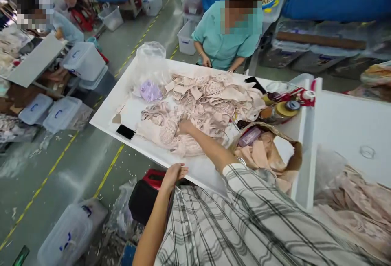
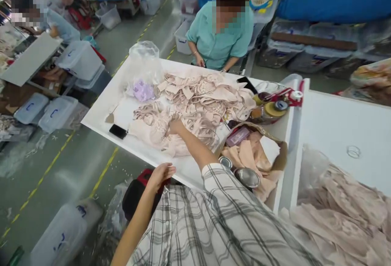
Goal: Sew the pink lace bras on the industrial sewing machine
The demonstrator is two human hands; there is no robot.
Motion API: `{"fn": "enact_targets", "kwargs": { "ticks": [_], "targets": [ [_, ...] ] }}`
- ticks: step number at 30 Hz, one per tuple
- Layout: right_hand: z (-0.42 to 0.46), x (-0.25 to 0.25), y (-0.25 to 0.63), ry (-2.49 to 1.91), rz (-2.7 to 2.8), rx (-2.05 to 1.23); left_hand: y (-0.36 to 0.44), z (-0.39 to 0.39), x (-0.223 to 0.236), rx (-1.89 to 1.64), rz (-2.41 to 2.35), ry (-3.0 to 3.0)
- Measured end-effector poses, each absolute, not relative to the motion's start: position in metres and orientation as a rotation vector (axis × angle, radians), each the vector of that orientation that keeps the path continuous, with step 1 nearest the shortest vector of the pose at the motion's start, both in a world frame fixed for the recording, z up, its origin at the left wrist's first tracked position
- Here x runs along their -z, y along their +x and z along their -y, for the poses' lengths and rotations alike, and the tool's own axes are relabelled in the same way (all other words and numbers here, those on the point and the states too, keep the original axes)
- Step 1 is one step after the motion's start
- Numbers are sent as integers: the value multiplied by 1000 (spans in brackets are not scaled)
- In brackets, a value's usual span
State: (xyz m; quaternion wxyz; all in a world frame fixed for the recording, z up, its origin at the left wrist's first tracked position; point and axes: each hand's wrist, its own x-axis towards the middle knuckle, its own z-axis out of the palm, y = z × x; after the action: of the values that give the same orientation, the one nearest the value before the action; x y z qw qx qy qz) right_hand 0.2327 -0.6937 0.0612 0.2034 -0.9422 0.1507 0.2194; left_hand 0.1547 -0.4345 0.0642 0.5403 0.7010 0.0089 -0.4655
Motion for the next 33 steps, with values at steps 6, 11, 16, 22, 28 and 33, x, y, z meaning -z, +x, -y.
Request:
{"fn": "enact_targets", "kwargs": {
  "ticks": [6, 11, 16, 22, 28, 33],
  "targets": [
    [694, 1, 232, -2571, -362, -607, 243, 418, -80, 627, 152, 2087],
    [694, -3, 228, -2527, -404, -429, 293, 474, -69, 495, 850, 2271],
    [702, -46, 188, -2418, -498, -148, 321, 499, -43, 563, 906, 2379],
    [664, -60, 66, -1841, -1411, 571, 360, 505, -28, 817, 740, 2193],
    [638, -19, 89, -1647, -1445, 310, 385, 538, -21, 1103, 534, 1838],
    [690, -9, 157, -1811, -1542, 126, 418, 601, -12, 1216, 452, 1621]
  ]
}}
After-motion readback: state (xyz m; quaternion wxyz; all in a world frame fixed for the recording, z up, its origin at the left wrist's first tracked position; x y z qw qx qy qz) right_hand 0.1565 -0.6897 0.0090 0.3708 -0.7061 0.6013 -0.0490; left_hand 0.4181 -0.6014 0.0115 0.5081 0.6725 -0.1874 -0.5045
